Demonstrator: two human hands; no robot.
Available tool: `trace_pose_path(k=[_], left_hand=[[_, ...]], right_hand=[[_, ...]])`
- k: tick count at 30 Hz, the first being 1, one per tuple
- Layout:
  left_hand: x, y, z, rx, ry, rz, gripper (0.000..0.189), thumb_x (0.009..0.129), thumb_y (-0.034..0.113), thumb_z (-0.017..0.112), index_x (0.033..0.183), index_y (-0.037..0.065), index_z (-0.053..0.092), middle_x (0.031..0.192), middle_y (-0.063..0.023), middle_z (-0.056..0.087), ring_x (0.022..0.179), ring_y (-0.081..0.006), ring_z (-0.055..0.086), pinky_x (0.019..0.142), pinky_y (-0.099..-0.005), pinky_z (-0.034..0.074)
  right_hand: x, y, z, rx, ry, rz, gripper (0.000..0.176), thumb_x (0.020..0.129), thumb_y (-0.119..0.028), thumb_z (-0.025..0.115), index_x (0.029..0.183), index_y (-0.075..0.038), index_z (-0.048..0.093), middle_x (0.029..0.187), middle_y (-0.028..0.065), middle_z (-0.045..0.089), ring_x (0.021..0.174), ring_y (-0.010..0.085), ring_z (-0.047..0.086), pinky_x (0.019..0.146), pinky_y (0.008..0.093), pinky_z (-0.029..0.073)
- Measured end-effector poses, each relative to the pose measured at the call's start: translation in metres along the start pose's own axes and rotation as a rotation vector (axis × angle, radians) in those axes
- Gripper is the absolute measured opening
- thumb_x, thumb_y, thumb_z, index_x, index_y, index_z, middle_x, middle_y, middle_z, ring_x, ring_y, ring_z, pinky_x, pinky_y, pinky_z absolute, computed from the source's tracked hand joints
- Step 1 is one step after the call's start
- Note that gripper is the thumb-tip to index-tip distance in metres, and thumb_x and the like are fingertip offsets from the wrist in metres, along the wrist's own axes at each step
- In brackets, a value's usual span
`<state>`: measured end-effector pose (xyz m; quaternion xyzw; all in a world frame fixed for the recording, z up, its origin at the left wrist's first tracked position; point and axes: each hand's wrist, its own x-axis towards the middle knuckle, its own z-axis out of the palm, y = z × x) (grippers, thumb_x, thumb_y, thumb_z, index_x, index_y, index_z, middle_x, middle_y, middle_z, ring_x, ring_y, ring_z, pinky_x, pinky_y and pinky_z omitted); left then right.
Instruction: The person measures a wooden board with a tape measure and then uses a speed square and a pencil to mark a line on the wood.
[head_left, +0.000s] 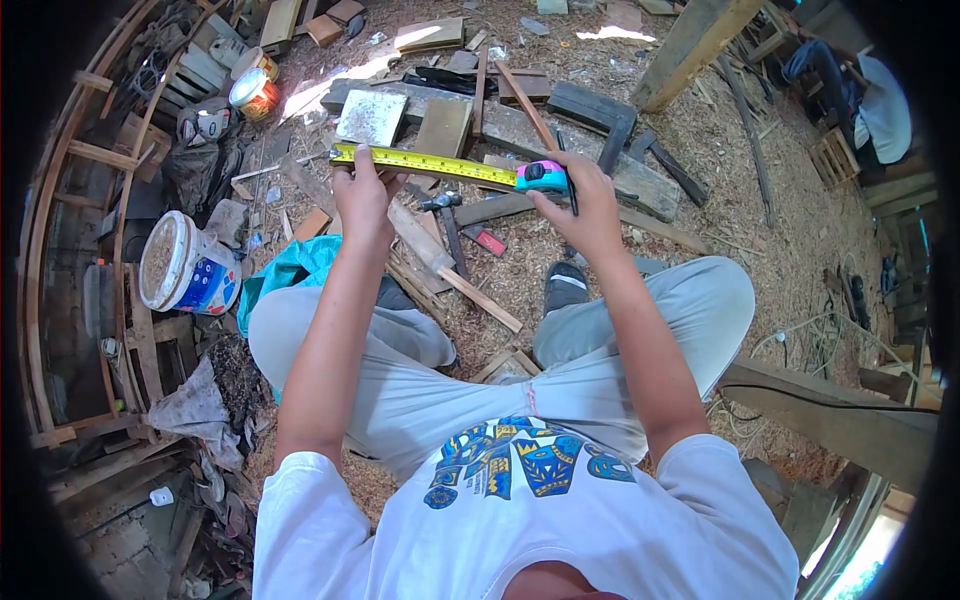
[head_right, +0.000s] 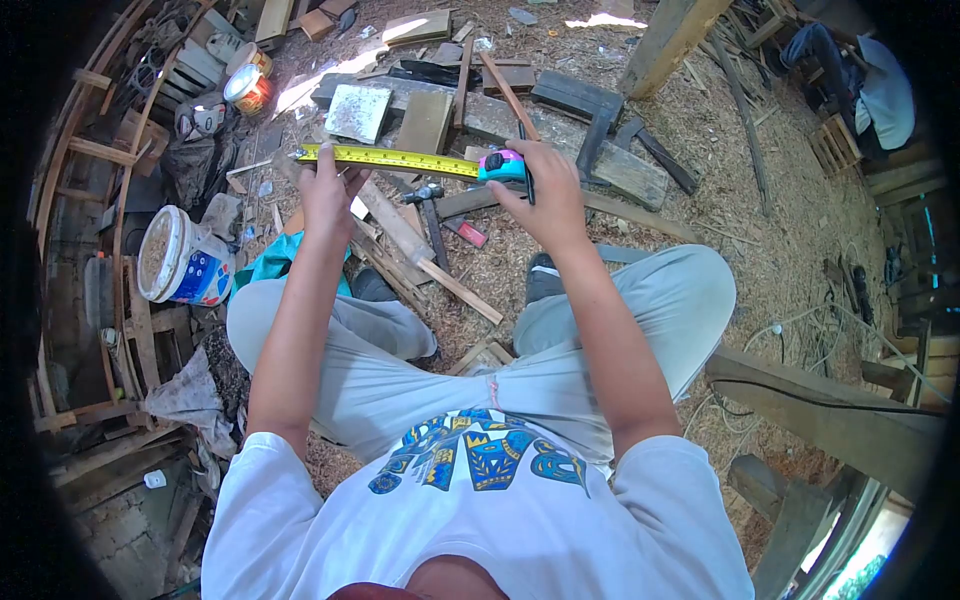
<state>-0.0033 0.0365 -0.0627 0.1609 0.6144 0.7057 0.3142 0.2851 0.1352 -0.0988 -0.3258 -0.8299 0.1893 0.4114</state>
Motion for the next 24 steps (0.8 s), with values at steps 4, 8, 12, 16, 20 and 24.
trace_pose_path(k=[4, 8, 12, 16, 20, 24], left_hand=[[0.002, -0.002, -0.001, 0.009, 0.023, -0.013, 0.035, 0.112, 0.031, 0.056, 0.124, -0.002, 0.050, 0.113, -0.0148, 0.065, 0.098, -0.0255, 0.072, 0.087, -0.0406, 0.068], [0.004, -0.005, -0.002, 0.005, 0.003, 0.010, 0.035, 0.113, 0.031, 0.055, 0.124, -0.002, 0.050, 0.114, -0.0150, 0.065, 0.098, -0.0255, 0.072, 0.087, -0.0416, 0.068], [0.001, -0.002, -0.001, -0.024, -0.010, -0.001, 0.032, 0.113, 0.029, 0.056, 0.127, 0.002, 0.050, 0.113, -0.0125, 0.064, 0.097, -0.0239, 0.071, 0.086, -0.0410, 0.068], [-0.002, 0.001, 0.002, -0.045, 0.008, 0.001, 0.031, 0.112, 0.029, 0.057, 0.129, 0.003, 0.050, 0.113, -0.0114, 0.063, 0.096, -0.0237, 0.071, 0.085, -0.0403, 0.068], [0.000, -0.001, 0.002, -0.020, 0.024, -0.010, 0.037, 0.112, 0.031, 0.055, 0.134, 0.003, 0.049, 0.117, -0.0129, 0.065, 0.100, -0.0244, 0.073, 0.086, -0.0379, 0.066], [-0.001, 0.000, 0.003, -0.016, 0.026, -0.002, 0.036, 0.112, 0.032, 0.055, 0.133, 0.003, 0.050, 0.117, -0.0125, 0.065, 0.099, -0.0248, 0.073, 0.085, -0.0380, 0.066]], right_hand=[[0.000, 0.003, 0.000, 0.054, -0.008, 0.031, 0.049, 0.082, -0.023, 0.086, 0.125, -0.009, 0.068, 0.118, 0.0149, 0.073, 0.113, 0.0398, 0.068, 0.098, 0.0508, 0.051], [-0.001, -0.001, -0.006, 0.088, -0.048, 0.043, 0.048, 0.081, -0.018, 0.086, 0.124, -0.008, 0.067, 0.116, 0.0160, 0.072, 0.113, 0.0407, 0.067, 0.097, 0.0495, 0.053], [-0.003, -0.004, -0.012, 0.073, -0.055, 0.056, 0.047, 0.083, -0.014, 0.087, 0.124, -0.005, 0.066, 0.119, 0.0174, 0.071, 0.114, 0.0389, 0.068, 0.099, 0.0454, 0.053], [-0.005, -0.004, -0.012, 0.075, -0.050, 0.042, 0.048, 0.082, -0.013, 0.085, 0.125, -0.006, 0.065, 0.120, 0.0169, 0.070, 0.115, 0.0403, 0.066, 0.100, 0.0475, 0.052], [-0.006, -0.006, -0.015, 0.039, -0.066, 0.051, 0.049, 0.081, -0.013, 0.085, 0.125, -0.007, 0.065, 0.122, 0.0162, 0.069, 0.119, 0.0404, 0.064, 0.102, 0.0488, 0.052], [-0.007, -0.006, -0.016, 0.027, -0.059, 0.042, 0.050, 0.081, -0.013, 0.085, 0.127, -0.007, 0.065, 0.123, 0.0160, 0.069, 0.120, 0.0401, 0.064, 0.102, 0.0487, 0.052]])
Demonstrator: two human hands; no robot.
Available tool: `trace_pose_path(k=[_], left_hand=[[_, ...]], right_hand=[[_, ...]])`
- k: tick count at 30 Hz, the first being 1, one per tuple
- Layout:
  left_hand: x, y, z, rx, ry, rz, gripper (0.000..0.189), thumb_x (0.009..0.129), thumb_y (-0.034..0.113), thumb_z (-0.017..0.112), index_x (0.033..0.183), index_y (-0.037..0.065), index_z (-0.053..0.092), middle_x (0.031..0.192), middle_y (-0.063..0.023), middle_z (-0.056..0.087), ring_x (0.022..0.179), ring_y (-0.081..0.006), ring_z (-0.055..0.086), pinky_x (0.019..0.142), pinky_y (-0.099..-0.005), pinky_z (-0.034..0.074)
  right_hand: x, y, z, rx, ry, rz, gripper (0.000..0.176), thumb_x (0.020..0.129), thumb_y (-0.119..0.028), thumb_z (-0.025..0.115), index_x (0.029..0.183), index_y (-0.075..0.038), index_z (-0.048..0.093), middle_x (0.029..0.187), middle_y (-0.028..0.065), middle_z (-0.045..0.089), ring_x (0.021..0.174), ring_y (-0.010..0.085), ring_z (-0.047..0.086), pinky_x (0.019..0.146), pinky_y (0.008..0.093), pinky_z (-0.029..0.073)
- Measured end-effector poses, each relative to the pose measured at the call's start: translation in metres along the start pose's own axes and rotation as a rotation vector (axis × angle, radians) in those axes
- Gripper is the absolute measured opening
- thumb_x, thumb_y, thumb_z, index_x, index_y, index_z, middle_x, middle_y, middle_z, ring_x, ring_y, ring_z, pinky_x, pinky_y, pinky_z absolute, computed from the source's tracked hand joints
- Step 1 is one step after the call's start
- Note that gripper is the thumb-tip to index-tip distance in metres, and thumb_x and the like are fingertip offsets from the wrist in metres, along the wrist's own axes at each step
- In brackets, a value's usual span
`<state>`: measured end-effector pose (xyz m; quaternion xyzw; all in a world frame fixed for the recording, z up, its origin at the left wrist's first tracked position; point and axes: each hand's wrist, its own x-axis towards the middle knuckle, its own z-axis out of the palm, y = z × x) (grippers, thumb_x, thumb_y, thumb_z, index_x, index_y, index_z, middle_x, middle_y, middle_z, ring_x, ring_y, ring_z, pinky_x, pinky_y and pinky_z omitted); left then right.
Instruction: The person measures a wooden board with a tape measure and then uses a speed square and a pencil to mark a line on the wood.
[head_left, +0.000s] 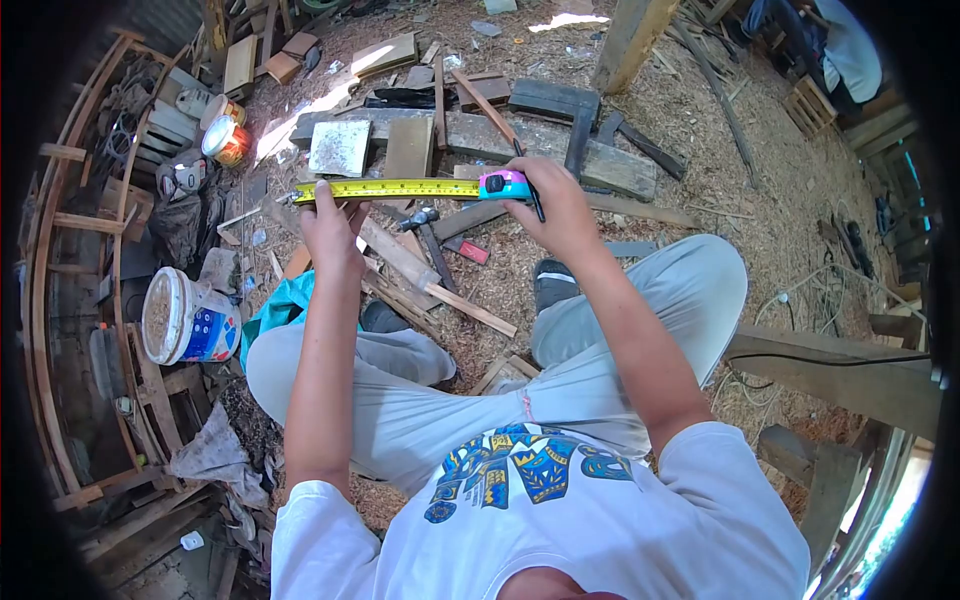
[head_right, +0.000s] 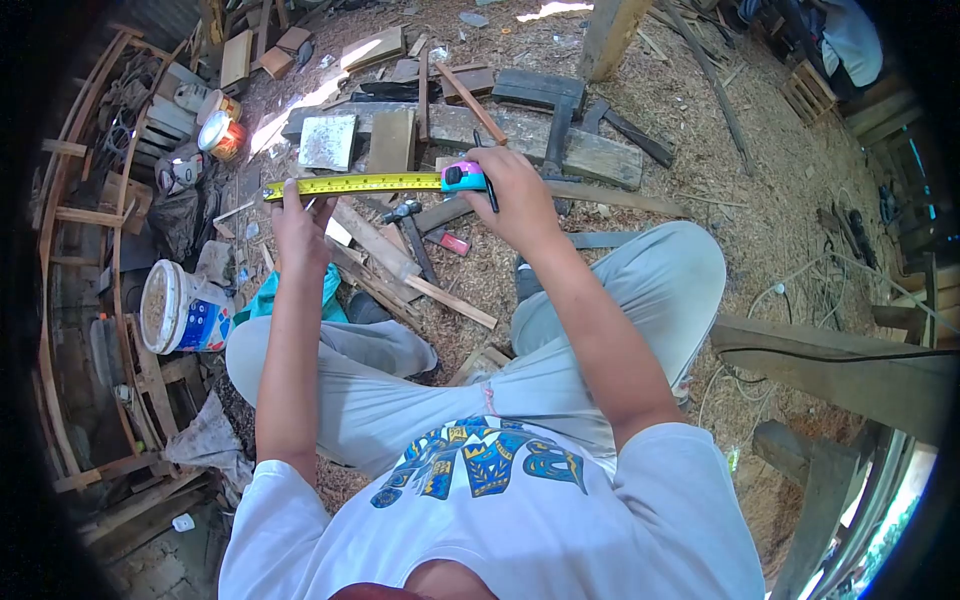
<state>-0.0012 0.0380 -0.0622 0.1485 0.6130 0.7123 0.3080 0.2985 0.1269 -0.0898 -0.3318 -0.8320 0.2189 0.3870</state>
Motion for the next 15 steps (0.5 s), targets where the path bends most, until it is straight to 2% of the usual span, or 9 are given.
trace_pose_path(k=[15], left_hand=[[0.0002, 0.0007, -0.0002, 0.006, -0.023, 0.027, 0.035, 0.112, 0.031, 0.055, 0.131, 0.002, 0.051, 0.117, -0.0133, 0.065, 0.097, -0.0253, 0.074, 0.087, -0.0395, 0.067]], right_hand=[[-0.0005, -0.0012, 0.0011, -0.026, 0.022, -0.010, 0.052, 0.079, -0.011, 0.085, 0.127, -0.007, 0.065, 0.122, 0.0146, 0.070, 0.117, 0.0397, 0.064, 0.099, 0.0491, 0.053]])
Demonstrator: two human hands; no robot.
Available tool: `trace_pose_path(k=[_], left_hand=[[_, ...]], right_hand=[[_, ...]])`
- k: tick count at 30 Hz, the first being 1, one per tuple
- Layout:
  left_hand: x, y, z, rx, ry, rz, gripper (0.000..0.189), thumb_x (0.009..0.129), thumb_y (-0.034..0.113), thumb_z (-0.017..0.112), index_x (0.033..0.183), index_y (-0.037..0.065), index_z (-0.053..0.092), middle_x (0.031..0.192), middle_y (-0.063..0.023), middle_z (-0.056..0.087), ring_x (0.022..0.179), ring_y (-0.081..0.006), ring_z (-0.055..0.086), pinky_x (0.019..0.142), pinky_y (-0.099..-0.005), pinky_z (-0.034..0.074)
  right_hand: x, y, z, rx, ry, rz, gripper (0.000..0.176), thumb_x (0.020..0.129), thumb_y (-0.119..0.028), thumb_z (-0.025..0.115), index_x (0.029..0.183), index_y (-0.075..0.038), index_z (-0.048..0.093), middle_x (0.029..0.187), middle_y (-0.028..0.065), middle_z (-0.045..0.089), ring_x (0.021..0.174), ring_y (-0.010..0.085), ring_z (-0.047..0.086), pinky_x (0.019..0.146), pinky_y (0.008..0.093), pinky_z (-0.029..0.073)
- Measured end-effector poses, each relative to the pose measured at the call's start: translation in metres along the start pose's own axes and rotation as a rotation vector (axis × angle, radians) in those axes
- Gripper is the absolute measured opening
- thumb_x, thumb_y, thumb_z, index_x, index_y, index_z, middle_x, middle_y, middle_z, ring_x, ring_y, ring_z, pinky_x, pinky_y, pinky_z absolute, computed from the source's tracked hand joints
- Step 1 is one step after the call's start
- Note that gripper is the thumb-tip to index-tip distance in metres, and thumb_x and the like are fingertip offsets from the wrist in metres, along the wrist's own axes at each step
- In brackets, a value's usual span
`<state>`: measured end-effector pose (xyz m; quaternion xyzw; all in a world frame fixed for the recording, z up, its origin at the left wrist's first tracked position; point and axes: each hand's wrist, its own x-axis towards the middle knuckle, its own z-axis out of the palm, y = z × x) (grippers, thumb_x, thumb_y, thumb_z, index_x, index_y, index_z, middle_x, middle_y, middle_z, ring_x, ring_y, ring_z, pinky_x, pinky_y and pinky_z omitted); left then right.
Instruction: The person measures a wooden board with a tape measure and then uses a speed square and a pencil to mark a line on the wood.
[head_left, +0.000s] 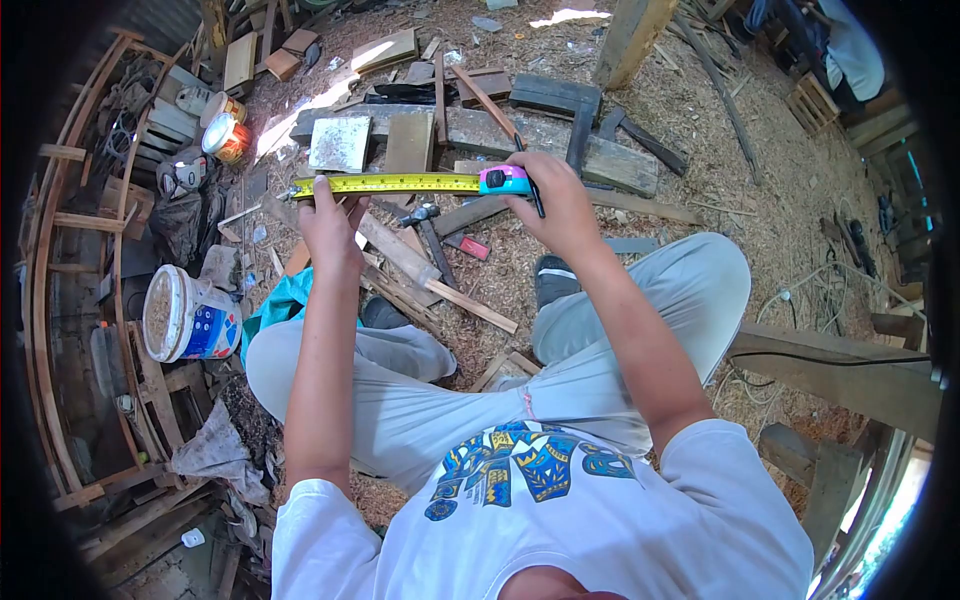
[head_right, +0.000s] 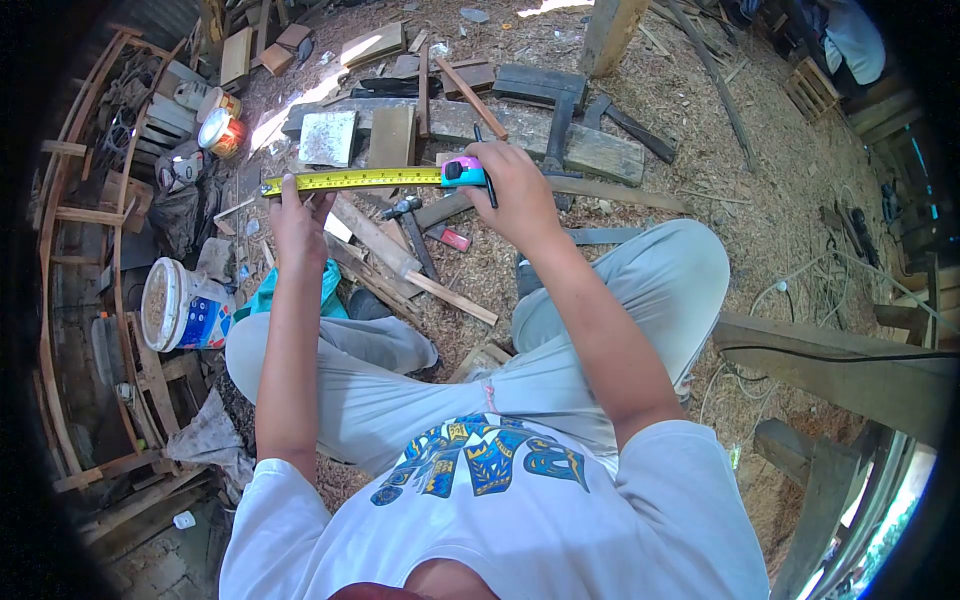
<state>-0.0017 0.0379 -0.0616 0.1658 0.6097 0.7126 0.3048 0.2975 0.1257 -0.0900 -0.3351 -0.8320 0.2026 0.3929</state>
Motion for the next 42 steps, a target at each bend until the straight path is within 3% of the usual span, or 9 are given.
trace_pose_path(k=[8, 10, 17, 23, 33, 35, 37, 39, 42], left_hand=[[0.004, -0.006, -0.005, -0.026, 0.009, -0.019, 0.029, 0.112, 0.030, 0.057, 0.123, 0.004, 0.051, 0.107, -0.0108, 0.064, 0.094, -0.0273, 0.074, 0.085, -0.0398, 0.068], [0.006, -0.008, -0.007, -0.006, 0.012, -0.035, 0.036, 0.112, 0.032, 0.055, 0.130, 0.001, 0.049, 0.117, -0.0136, 0.063, 0.099, -0.0253, 0.072, 0.088, -0.0400, 0.067], [0.008, -0.011, -0.010, -0.012, 0.016, -0.040, 0.036, 0.112, 0.032, 0.056, 0.129, 0.002, 0.048, 0.118, -0.0139, 0.062, 0.098, -0.0260, 0.072, 0.086, -0.0395, 0.067], [0.008, -0.008, -0.006, -0.041, 0.047, -0.032, 0.031, 0.112, 0.032, 0.058, 0.120, 0.003, 0.053, 0.107, -0.0107, 0.064, 0.095, -0.0268, 0.072, 0.083, -0.0400, 0.067], [0.007, -0.007, 0.001, -0.085, -0.059, -0.038, 0.066, 0.107, 0.068, 0.049, 0.133, 0.009, 0.058, 0.115, -0.0104, 0.072, 0.101, -0.0203, 0.066, 0.091, -0.0425, 0.055], [0.008, -0.009, 0.000, -0.099, -0.036, -0.089, 0.070, 0.106, 0.073, 0.046, 0.133, 0.009, 0.059, 0.121, -0.0104, 0.073, 0.102, -0.0198, 0.065, 0.091, -0.0418, 0.053], [0.009, -0.011, -0.001, -0.073, -0.024, -0.101, 0.071, 0.106, 0.074, 0.045, 0.133, 0.010, 0.058, 0.123, -0.0100, 0.074, 0.101, -0.0193, 0.064, 0.091, -0.0407, 0.052], [0.010, -0.012, -0.002, -0.043, -0.020, -0.114, 0.071, 0.105, 0.075, 0.044, 0.133, 0.010, 0.058, 0.125, -0.0095, 0.074, 0.101, -0.0188, 0.064, 0.090, -0.0396, 0.051], [0.011, -0.014, -0.004, -0.047, -0.029, -0.124, 0.070, 0.106, 0.075, 0.044, 0.133, 0.011, 0.057, 0.124, -0.0081, 0.074, 0.102, -0.0185, 0.063, 0.089, -0.0378, 0.050]], right_hand=[[0.001, 0.003, 0.003, 0.012, -0.023, 0.034, 0.052, 0.079, -0.012, 0.086, 0.126, -0.008, 0.065, 0.122, 0.0143, 0.069, 0.116, 0.0398, 0.064, 0.099, 0.0492, 0.053], [0.001, 0.000, 0.001, 0.028, -0.033, 0.056, 0.050, 0.080, -0.012, 0.086, 0.125, -0.007, 0.065, 0.121, 0.0151, 0.070, 0.116, 0.0402, 0.065, 0.100, 0.0488, 0.052], [0.003, 0.006, 0.006, 0.068, -0.090, 0.105, 0.050, 0.080, -0.011, 0.086, 0.125, -0.007, 0.065, 0.121, 0.0157, 0.070, 0.117, 0.0407, 0.065, 0.102, 0.0488, 0.052], [0.006, 0.011, 0.008, 0.044, -0.100, 0.076, 0.053, 0.078, -0.011, 0.086, 0.126, -0.010, 0.063, 0.119, 0.0151, 0.069, 0.114, 0.0412, 0.065, 0.097, 0.0499, 0.054], [0.012, 0.014, 0.012, 0.076, -0.005, 0.061, 0.053, 0.081, -0.013, 0.086, 0.126, -0.008, 0.060, 0.116, 0.0176, 0.069, 0.114, 0.0395, 0.067, 0.095, 0.0482, 0.055], [0.012, 0.018, 0.017, 0.418, 0.099, 0.352, 0.051, 0.087, -0.020, 0.086, 0.126, -0.006, 0.056, 0.114, 0.0152, 0.068, 0.112, 0.0325, 0.070, 0.092, 0.0462, 0.056], [0.013, 0.018, 0.012, 0.474, 0.122, 0.411, 0.049, 0.094, -0.026, 0.083, 0.128, -0.006, 0.052, 0.115, 0.0108, 0.067, 0.107, 0.0242, 0.070, 0.083, 0.0429, 0.060], [0.020, 0.006, -0.004, 1.072, 0.143, 0.824, 0.047, 0.098, -0.026, 0.078, 0.130, -0.008, 0.050, 0.119, 0.0106, 0.066, 0.102, 0.0226, 0.072, 0.076, 0.0398, 0.063], [0.021, 0.015, -0.011, 1.308, 0.162, 0.847, 0.051, 0.099, -0.025, 0.076, 0.137, -0.009, 0.046, 0.122, 0.0117, 0.067, 0.099, 0.0234, 0.074, 0.071, 0.0390, 0.066]])
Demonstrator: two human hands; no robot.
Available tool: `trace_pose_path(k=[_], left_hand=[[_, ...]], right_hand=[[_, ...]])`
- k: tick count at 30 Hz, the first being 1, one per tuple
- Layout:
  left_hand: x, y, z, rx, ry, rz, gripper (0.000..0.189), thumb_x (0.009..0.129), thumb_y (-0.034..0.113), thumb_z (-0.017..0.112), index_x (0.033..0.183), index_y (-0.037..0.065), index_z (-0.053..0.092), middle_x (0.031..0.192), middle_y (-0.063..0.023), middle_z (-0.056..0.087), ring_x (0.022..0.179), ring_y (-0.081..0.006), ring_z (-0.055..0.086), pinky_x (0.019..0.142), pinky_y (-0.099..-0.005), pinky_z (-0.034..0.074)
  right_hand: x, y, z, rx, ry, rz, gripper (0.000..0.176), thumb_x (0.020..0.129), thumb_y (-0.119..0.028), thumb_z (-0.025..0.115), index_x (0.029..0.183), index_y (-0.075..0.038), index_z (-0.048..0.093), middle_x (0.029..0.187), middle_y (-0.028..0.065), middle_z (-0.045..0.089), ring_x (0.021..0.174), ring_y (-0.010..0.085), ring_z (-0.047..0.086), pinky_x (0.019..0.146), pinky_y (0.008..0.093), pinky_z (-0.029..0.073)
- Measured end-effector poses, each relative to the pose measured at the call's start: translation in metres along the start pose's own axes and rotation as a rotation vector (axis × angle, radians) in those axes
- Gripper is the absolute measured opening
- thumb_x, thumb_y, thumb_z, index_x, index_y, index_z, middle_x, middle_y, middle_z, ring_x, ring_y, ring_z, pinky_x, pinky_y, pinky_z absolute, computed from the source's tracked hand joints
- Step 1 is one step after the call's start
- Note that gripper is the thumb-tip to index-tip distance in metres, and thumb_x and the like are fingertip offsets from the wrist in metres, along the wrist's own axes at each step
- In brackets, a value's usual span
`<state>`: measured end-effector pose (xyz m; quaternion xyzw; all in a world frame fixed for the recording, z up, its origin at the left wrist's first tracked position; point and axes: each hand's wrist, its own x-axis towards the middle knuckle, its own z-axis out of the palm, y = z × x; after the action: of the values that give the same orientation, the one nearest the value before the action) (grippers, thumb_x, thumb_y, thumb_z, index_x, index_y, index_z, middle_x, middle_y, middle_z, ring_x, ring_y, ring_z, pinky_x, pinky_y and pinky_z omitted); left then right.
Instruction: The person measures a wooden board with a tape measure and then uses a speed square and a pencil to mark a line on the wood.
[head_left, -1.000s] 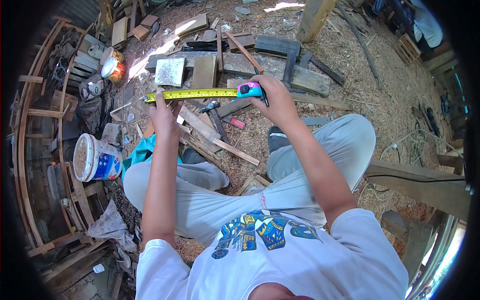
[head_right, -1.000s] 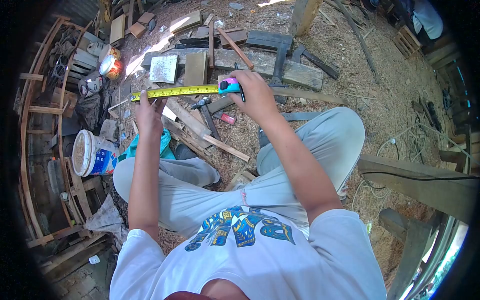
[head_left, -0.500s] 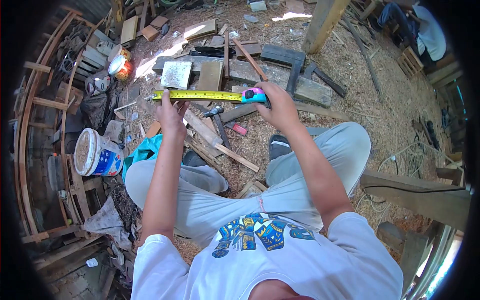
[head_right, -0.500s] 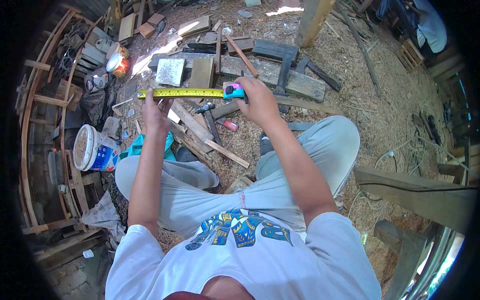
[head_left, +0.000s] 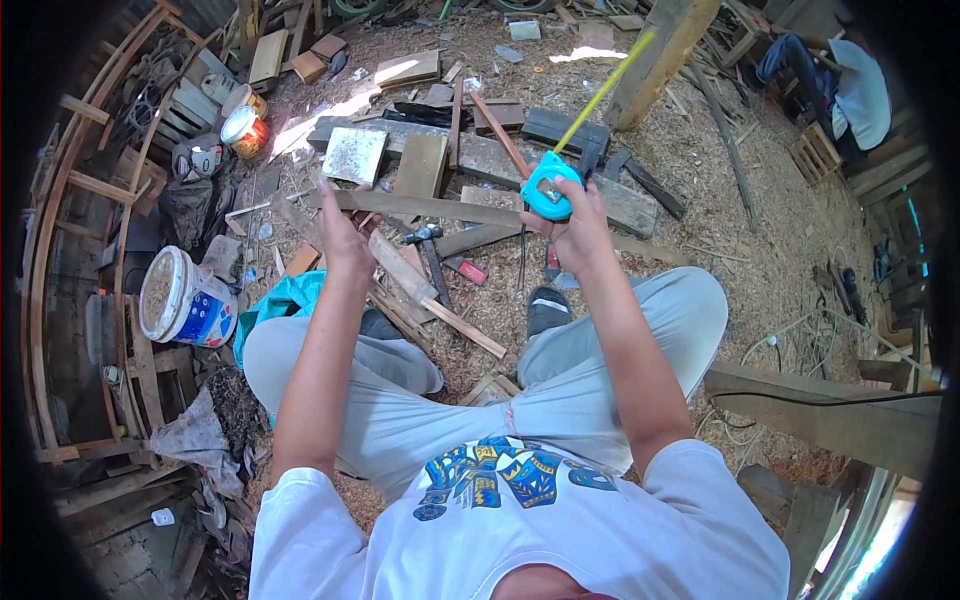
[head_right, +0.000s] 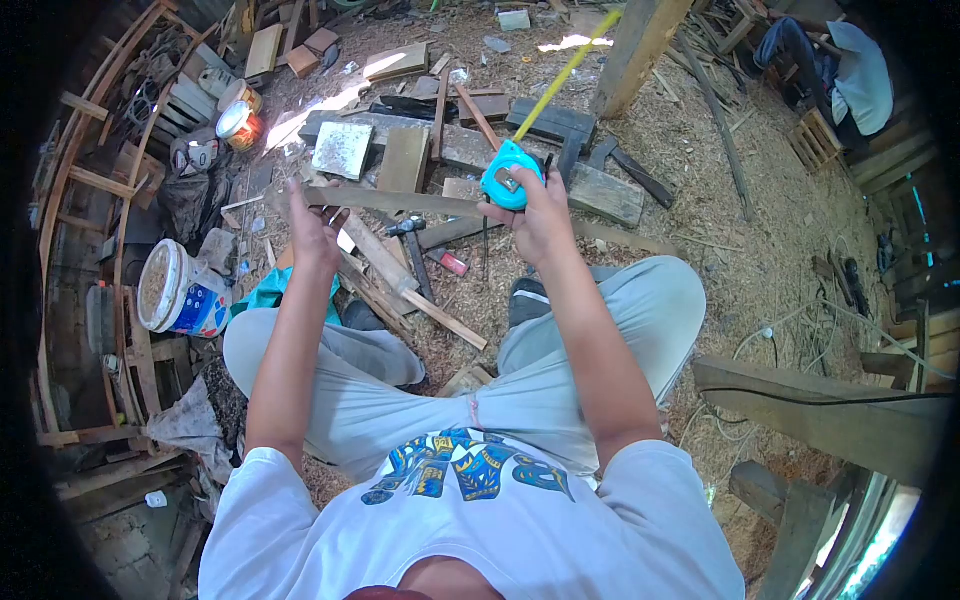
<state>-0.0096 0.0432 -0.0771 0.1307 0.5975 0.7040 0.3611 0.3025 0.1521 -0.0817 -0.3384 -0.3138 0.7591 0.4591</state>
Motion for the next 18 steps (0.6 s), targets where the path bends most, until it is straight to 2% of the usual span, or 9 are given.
trace_pose_path(k=[2, 5, 6, 7, 8, 10, 11, 13, 18], left_hand=[[-0.002, 0.001, 0.001, 0.006, 0.015, 0.006, 0.070, 0.106, 0.074, 0.044, 0.132, 0.012, 0.057, 0.124, -0.0078, 0.074, 0.103, -0.0185, 0.063, 0.089, -0.0381, 0.050], [-0.002, 0.002, 0.003, 0.002, 0.028, -0.004, 0.068, 0.106, 0.074, 0.044, 0.132, 0.012, 0.058, 0.123, -0.0071, 0.074, 0.103, -0.0186, 0.062, 0.089, -0.0387, 0.050], [-0.003, 0.002, 0.003, -0.001, 0.025, -0.002, 0.068, 0.106, 0.074, 0.044, 0.132, 0.012, 0.058, 0.123, -0.0071, 0.074, 0.103, -0.0186, 0.062, 0.089, -0.0387, 0.050], [-0.004, 0.003, 0.005, -0.016, 0.045, -0.001, 0.064, 0.107, 0.070, 0.045, 0.129, 0.012, 0.059, 0.119, -0.0074, 0.074, 0.097, -0.0174, 0.063, 0.084, -0.0376, 0.052], [-0.005, 0.004, 0.007, -0.031, 0.066, 0.001, 0.059, 0.109, 0.067, 0.047, 0.126, 0.012, 0.060, 0.114, -0.0077, 0.074, 0.091, -0.0163, 0.064, 0.079, -0.0365, 0.053], [-0.005, 0.004, 0.007, -0.019, 0.053, 0.005, 0.063, 0.108, 0.070, 0.045, 0.129, 0.012, 0.059, 0.119, -0.0075, 0.073, 0.097, -0.0179, 0.063, 0.084, -0.0378, 0.051], [-0.005, 0.004, 0.006, -0.003, 0.040, 0.006, 0.067, 0.107, 0.072, 0.044, 0.132, 0.012, 0.058, 0.124, -0.0073, 0.073, 0.102, -0.0196, 0.061, 0.090, -0.0392, 0.050], [-0.003, 0.003, 0.004, -0.002, 0.038, -0.004, 0.066, 0.107, 0.072, 0.044, 0.132, 0.012, 0.058, 0.124, -0.0073, 0.073, 0.103, -0.0199, 0.060, 0.090, -0.0392, 0.049], [-0.008, 0.005, 0.005, 0.006, 0.049, -0.023, 0.064, 0.108, 0.071, 0.044, 0.131, 0.013, 0.059, 0.124, -0.0072, 0.072, 0.104, -0.0204, 0.059, 0.091, -0.0398, 0.049]], right_hand=[[0.002, -0.001, -0.002, 0.108, -0.006, 0.036, 0.054, 0.098, -0.024, 0.077, 0.138, -0.009, 0.045, 0.124, 0.0121, 0.067, 0.099, 0.0251, 0.075, 0.070, 0.0396, 0.067], [0.003, 0.001, -0.004, 0.074, 0.063, 0.048, 0.045, 0.101, -0.035, 0.071, 0.134, -0.009, 0.053, 0.117, 0.0106, 0.070, 0.097, 0.0246, 0.076, 0.068, 0.0402, 0.067], [0.002, 0.000, -0.004, 0.089, 0.078, 0.100, 0.045, 0.103, -0.044, 0.065, 0.130, -0.008, 0.061, 0.112, 0.0102, 0.074, 0.097, 0.0237, 0.077, 0.064, 0.0380, 0.066], [0.002, -0.002, -0.003, 0.103, 0.091, 0.151, 0.051, 0.105, -0.053, 0.058, 0.127, -0.007, 0.069, 0.107, 0.0099, 0.078, 0.096, 0.0228, 0.079, 0.060, 0.0359, 0.066], [0.005, 0.000, -0.004, 0.101, 0.088, 0.145, 0.051, 0.105, -0.053, 0.058, 0.127, -0.007, 0.069, 0.107, 0.0099, 0.078, 0.096, 0.0228, 0.079, 0.060, 0.0359, 0.066], [0.010, 0.007, -0.008, -0.010, 0.147, 0.194, 0.049, 0.106, -0.059, 0.053, 0.113, -0.014, 0.070, 0.094, 0.0048, 0.077, 0.076, 0.0174, 0.075, 0.048, 0.0332, 0.056], [0.012, 0.009, -0.010, -0.012, 0.144, 0.193, 0.049, 0.106, -0.059, 0.053, 0.113, -0.014, 0.070, 0.094, 0.0048, 0.077, 0.076, 0.0174, 0.075, 0.048, 0.0332, 0.056], [0.011, 0.011, -0.013, -0.088, 0.178, 0.202, 0.046, 0.105, -0.057, 0.054, 0.114, -0.014, 0.069, 0.089, 0.0024, 0.076, 0.066, 0.0150, 0.072, 0.039, 0.0311, 0.044], [0.004, 0.009, 0.000, -0.149, 0.240, 0.226, 0.042, 0.102, -0.053, 0.053, 0.110, -0.014, 0.067, 0.081, 0.0010, 0.073, 0.059, 0.0124, 0.068, 0.036, 0.0298, 0.037]])
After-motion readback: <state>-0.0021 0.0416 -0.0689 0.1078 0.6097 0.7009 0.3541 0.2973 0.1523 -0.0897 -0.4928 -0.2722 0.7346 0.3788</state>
